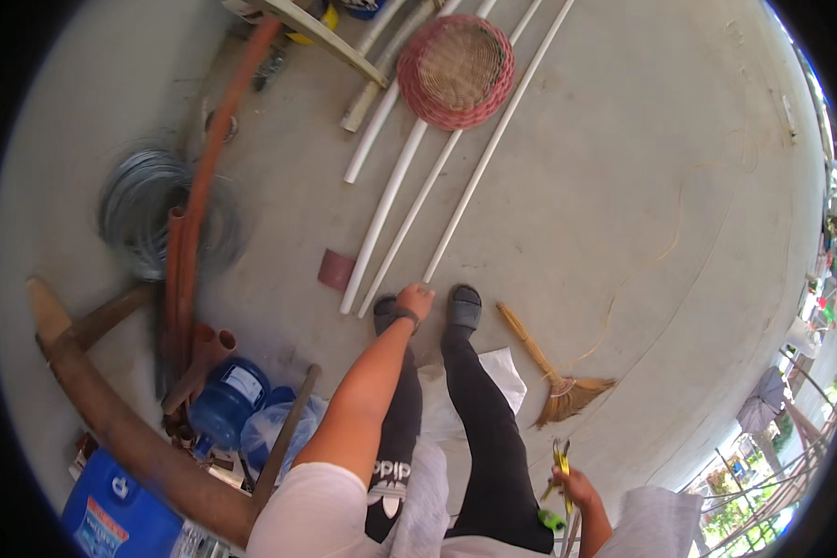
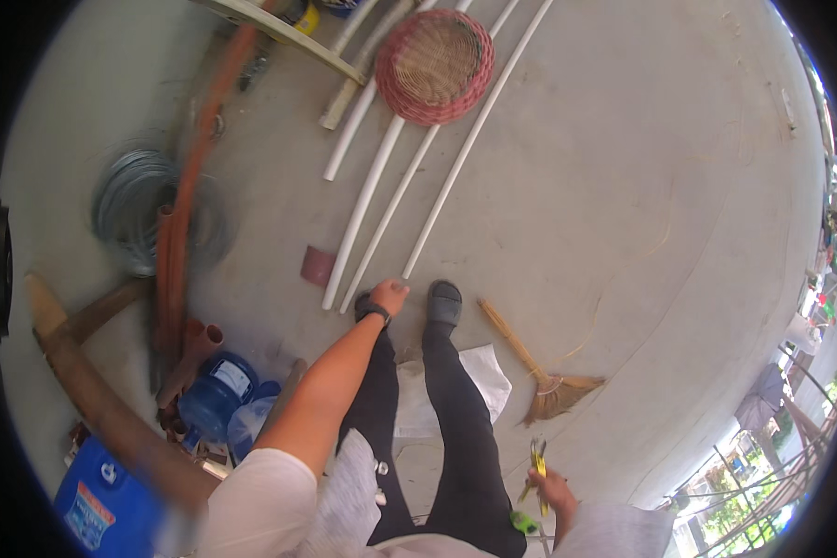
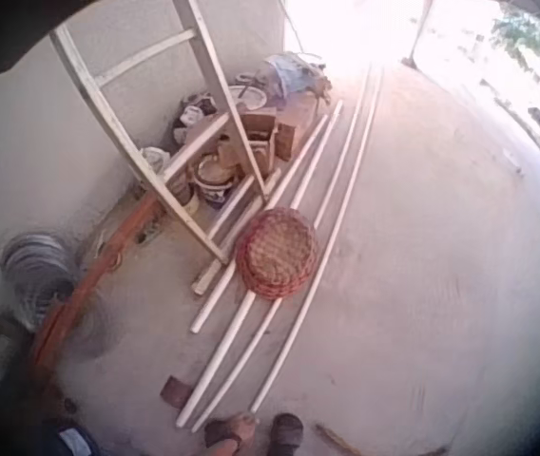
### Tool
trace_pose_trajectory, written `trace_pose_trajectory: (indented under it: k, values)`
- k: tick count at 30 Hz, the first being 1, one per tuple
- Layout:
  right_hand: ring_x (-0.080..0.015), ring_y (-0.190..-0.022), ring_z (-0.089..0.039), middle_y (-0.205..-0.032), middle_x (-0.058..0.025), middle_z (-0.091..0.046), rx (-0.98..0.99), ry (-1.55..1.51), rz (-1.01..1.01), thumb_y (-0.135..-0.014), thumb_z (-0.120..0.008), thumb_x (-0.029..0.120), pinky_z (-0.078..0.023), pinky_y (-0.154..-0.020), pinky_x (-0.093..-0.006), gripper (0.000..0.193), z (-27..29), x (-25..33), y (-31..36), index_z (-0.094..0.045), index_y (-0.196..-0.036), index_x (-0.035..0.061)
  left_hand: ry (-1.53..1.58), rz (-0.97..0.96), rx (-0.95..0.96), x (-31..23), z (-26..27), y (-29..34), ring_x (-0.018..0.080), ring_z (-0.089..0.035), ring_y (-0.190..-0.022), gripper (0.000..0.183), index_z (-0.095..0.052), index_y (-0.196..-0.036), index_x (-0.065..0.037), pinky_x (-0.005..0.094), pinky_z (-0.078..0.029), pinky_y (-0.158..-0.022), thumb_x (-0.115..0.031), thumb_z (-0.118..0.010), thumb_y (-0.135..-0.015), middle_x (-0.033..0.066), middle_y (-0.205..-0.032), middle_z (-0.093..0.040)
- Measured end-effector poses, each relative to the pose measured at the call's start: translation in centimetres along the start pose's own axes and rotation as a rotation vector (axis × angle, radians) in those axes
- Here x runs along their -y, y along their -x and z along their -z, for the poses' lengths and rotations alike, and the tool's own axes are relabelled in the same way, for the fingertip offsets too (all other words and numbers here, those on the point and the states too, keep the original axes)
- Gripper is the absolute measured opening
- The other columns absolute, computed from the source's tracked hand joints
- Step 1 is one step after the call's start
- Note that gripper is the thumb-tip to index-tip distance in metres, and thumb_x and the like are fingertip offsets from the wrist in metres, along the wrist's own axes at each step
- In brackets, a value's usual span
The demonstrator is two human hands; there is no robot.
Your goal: The person works on a wall to fit a white PVC pipe into an orange pipe, then retrieves a pipe cutter and a hammer from a toolbox. They cut a white pipe and use a hammer to tap it into place on the floor.
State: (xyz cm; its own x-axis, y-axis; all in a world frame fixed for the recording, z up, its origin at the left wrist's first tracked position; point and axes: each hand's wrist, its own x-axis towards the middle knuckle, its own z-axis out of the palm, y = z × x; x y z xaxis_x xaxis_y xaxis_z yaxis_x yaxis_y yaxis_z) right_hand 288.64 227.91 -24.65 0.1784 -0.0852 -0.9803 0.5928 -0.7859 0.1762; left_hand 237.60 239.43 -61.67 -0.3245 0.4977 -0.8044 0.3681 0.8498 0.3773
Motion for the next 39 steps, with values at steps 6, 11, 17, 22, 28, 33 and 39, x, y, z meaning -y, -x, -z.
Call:
trace_pose_trajectory:
  k: [6,11,17,22,28,33,39]
  values:
    - [-0.0219,-0.089,-0.069,-0.098,-0.0124,-0.072,-0.088,-0.121,-0.375,-0.098,-0.068,0.043,-0.055,-0.072,-0.0389,0.048,-0.8,-5.9,-1.4,-0.067,-0.114,-0.0018,-0.26,-0.048,-0.127,-5.7,-6.1,-12.4,0.0441,-0.062,-0.113,0.047,-0.056,-0.12,-0.001,0.0519,-0.053,-0.095,-0.034,-0.073,-0.092,0.0226,-0.117,-0.063]
    - [-0.0211,-0.08,-0.068,-0.091,-0.0088,-0.07,-0.12,-0.187,-0.345,-0.099,-0.067,0.042,-0.054,-0.071,-0.038,0.041,0.2,-3.7,-1.6,-0.066,-0.111,0.0029,-0.058,-0.145,-0.101,-2.4,-4.3,-12.2,0.0438,-0.064,-0.107,0.041,-0.053,-0.121,0.001,0.0515,-0.052,-0.09,-0.03,-0.065,-0.097,0.0253,-0.109,-0.066]
    - [-0.0161,-0.088,-0.063,-0.093,-0.0051,-0.068,-0.057,-0.025,0.149,-0.085,-0.075,0.015,-0.05,-0.077,-0.0323,0.03,0.1,2.8,-3.0,-0.065,-0.111,0.0029,0.496,-0.087,0.338,-4.0,7.4,4.3,0.0163,-0.059,-0.064,0.041,-0.053,-0.125,-0.005,0.0335,-0.051,-0.061,-0.042,-0.05,-0.108,0.0054,-0.079,-0.06]
    - [-0.0285,-0.113,-0.064,-0.116,-0.014,-0.07,0.054,0.456,0.538,-0.084,-0.075,0.019,-0.049,-0.098,-0.0421,0.048,-2.7,20.6,5.7,-0.062,-0.127,0.003,0.607,0.126,0.508,-6.2,24.8,22.8,0.0079,-0.048,-0.051,0.042,-0.058,-0.121,-0.014,0.0261,-0.046,-0.049,-0.051,-0.043,-0.109,-0.0006,-0.075,-0.055]
    - [-0.0256,-0.1,-0.068,-0.107,-0.0152,-0.074,0.392,0.807,0.823,-0.085,-0.074,0.033,-0.051,-0.09,-0.0414,0.051,-9.2,33.8,21.0,-0.065,-0.127,0.0045,0.61,0.303,0.473,-11.6,41.2,44.7,0.0091,-0.049,-0.051,0.04,-0.058,-0.114,-0.013,0.0272,-0.047,-0.049,-0.05,-0.043,-0.109,-0.0013,-0.076,-0.056]
    - [-0.0246,-0.097,-0.066,-0.104,-0.0116,-0.073,0.478,0.923,0.859,-0.083,-0.073,0.034,-0.049,-0.09,-0.0396,0.045,-14.9,37.3,33.3,-0.071,-0.117,0.005,0.562,0.203,0.338,-10.0,47.6,57.0,0.0081,-0.05,-0.05,0.037,-0.058,-0.115,-0.009,0.0252,-0.044,-0.046,-0.042,-0.043,-0.111,-0.0008,-0.072,-0.056]
    - [-0.0251,-0.099,-0.064,-0.106,-0.0126,-0.07,0.535,0.997,0.866,-0.08,-0.067,0.042,-0.048,-0.09,-0.0366,0.052,-20.2,37.9,35.7,-0.072,-0.113,0.0025,0.654,0.265,0.3,-7.2,46.5,62.2,0.0071,-0.049,-0.051,0.037,-0.059,-0.114,-0.009,0.0239,-0.043,-0.045,-0.043,-0.045,-0.11,-0.0019,-0.07,-0.055]
